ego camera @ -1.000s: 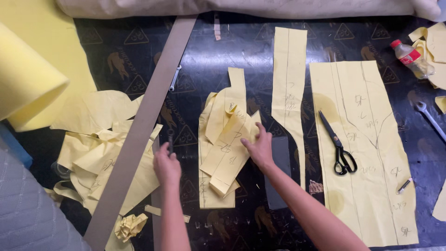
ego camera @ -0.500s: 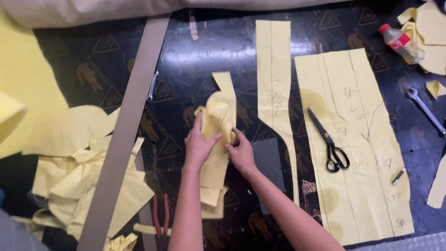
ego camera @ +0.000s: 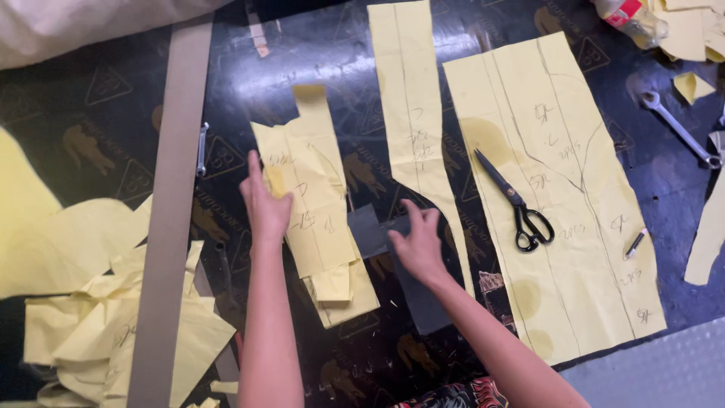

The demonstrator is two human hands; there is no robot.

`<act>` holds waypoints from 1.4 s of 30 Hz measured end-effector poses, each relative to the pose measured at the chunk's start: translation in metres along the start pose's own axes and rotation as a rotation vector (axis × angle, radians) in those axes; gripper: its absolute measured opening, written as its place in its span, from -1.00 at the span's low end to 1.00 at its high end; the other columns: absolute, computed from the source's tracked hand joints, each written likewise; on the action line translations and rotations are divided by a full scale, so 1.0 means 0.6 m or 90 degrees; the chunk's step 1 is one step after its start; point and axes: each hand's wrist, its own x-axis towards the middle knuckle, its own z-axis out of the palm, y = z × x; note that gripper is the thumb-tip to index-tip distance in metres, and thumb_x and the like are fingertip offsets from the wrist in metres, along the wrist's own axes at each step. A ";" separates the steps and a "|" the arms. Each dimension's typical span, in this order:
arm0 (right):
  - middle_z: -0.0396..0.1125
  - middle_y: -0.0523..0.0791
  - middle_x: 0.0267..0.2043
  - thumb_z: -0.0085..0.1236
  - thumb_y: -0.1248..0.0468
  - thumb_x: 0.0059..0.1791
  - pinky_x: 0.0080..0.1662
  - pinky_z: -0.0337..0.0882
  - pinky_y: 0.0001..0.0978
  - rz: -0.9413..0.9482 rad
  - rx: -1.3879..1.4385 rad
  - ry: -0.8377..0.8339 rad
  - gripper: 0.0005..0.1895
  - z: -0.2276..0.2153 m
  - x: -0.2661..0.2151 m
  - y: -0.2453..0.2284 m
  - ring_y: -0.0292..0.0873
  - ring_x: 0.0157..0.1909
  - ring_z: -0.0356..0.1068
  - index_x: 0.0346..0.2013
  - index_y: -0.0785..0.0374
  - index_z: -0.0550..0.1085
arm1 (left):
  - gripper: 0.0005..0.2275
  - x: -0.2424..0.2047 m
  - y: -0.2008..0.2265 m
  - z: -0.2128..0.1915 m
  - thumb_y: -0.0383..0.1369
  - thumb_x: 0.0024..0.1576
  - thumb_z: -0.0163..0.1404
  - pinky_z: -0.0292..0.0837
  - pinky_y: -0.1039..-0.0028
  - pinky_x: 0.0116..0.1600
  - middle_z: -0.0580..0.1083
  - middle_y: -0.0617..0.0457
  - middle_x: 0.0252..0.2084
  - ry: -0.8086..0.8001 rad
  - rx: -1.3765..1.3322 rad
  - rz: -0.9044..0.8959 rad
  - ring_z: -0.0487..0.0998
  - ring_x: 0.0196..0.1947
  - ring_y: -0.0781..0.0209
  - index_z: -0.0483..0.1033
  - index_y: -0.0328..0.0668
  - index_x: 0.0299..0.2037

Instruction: The person uses shears to cut along marked lines on large sheets of yellow paper laid on a black table. They repeatedly cut strips and shapes, then move the cut pieces aside to continue cutting the remaining paper. The process continues with multiple sheets and cutouts accumulating on the table.

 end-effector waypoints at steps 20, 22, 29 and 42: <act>0.27 0.00 -0.19 0.17 0.36 -0.02 -0.22 0.43 -0.10 -0.128 -0.048 0.048 -0.45 -0.048 -0.110 0.145 0.07 -0.29 0.39 0.29 0.10 0.38 | -0.48 -0.220 -0.085 0.104 -0.12 0.26 -0.05 -0.45 -0.28 0.47 -0.03 -0.22 0.55 0.021 0.248 0.216 -0.17 0.56 -0.22 0.24 -0.04 0.42; 0.33 -0.05 -0.27 0.17 0.39 -0.03 -0.21 0.43 -0.20 -0.146 0.025 0.080 -0.43 -0.056 -0.109 0.164 -0.03 -0.30 0.41 0.30 0.21 0.37 | -0.54 -0.239 -0.080 0.092 -0.23 0.28 -0.02 -0.30 -0.23 0.50 0.04 -0.25 0.52 0.068 0.207 0.209 -0.07 0.56 -0.23 0.31 -0.12 0.39; 0.31 -0.20 -0.32 0.09 0.31 0.04 -0.39 0.40 -0.41 0.093 0.326 -0.197 -0.81 -0.122 -0.137 0.157 -0.32 -0.52 0.36 -0.14 0.40 0.43 | -0.66 -0.387 -0.078 0.125 -0.45 0.26 -0.02 0.21 0.08 0.45 0.22 -0.22 0.41 0.071 0.063 0.208 0.23 0.44 -0.20 0.43 -0.18 0.26; 0.44 -0.09 -0.28 0.25 0.22 -0.16 -0.24 0.46 -0.20 -0.203 -0.139 -0.507 -0.74 -0.508 -0.336 -0.010 -0.01 -0.29 0.49 -0.19 0.15 0.56 | -0.51 -0.435 0.161 0.141 -0.35 -0.18 0.32 -0.42 -0.47 0.41 0.05 0.20 0.52 -0.717 0.368 0.658 -0.21 0.57 -0.16 0.51 0.19 0.00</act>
